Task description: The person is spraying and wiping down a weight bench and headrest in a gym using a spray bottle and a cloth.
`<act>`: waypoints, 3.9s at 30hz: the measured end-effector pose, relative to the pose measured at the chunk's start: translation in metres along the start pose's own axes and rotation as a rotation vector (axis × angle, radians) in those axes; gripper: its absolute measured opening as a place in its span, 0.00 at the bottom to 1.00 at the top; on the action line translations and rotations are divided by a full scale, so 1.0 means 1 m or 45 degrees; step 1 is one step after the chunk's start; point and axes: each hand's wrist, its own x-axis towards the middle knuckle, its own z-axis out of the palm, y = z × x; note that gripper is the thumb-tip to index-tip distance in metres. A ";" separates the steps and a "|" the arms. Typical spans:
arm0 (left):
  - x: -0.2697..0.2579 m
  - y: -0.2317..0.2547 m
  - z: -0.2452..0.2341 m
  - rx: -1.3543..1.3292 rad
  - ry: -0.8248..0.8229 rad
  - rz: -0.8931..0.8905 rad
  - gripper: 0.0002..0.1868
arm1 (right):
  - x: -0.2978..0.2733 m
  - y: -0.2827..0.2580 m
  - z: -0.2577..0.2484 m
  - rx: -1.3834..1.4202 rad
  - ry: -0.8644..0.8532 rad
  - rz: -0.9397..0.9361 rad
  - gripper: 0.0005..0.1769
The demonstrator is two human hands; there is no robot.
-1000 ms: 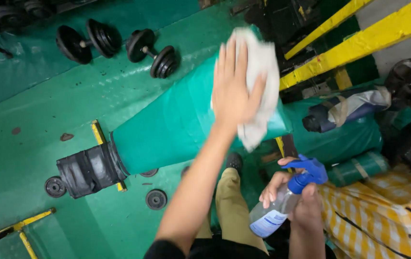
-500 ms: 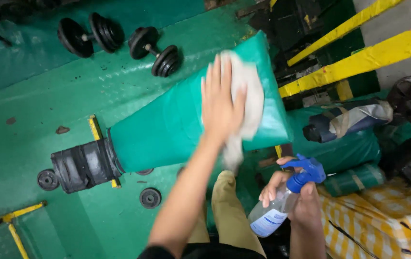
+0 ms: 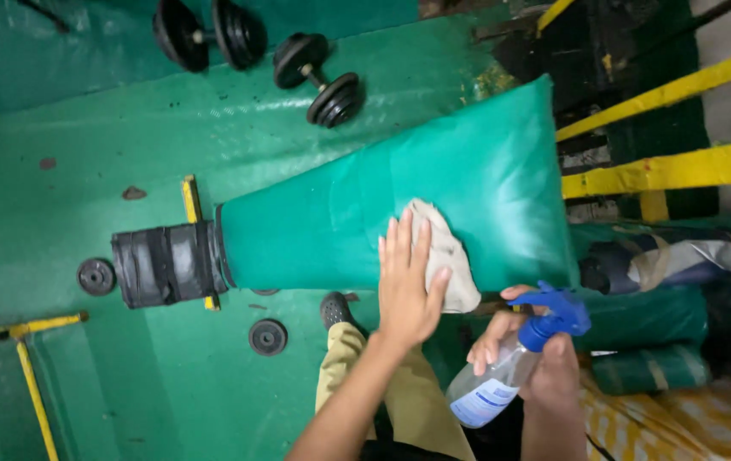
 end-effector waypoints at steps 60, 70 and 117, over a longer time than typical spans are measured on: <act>0.043 -0.258 -0.031 0.232 0.210 -0.562 0.35 | 0.044 0.025 0.031 -0.243 0.083 0.251 0.51; 0.055 -0.042 -0.010 -0.048 0.222 -0.128 0.37 | 0.031 0.036 0.054 -0.113 -0.018 0.216 0.49; 0.057 0.070 0.005 -0.406 -0.060 0.068 0.30 | 0.007 -0.026 0.052 -0.150 0.252 -0.233 0.44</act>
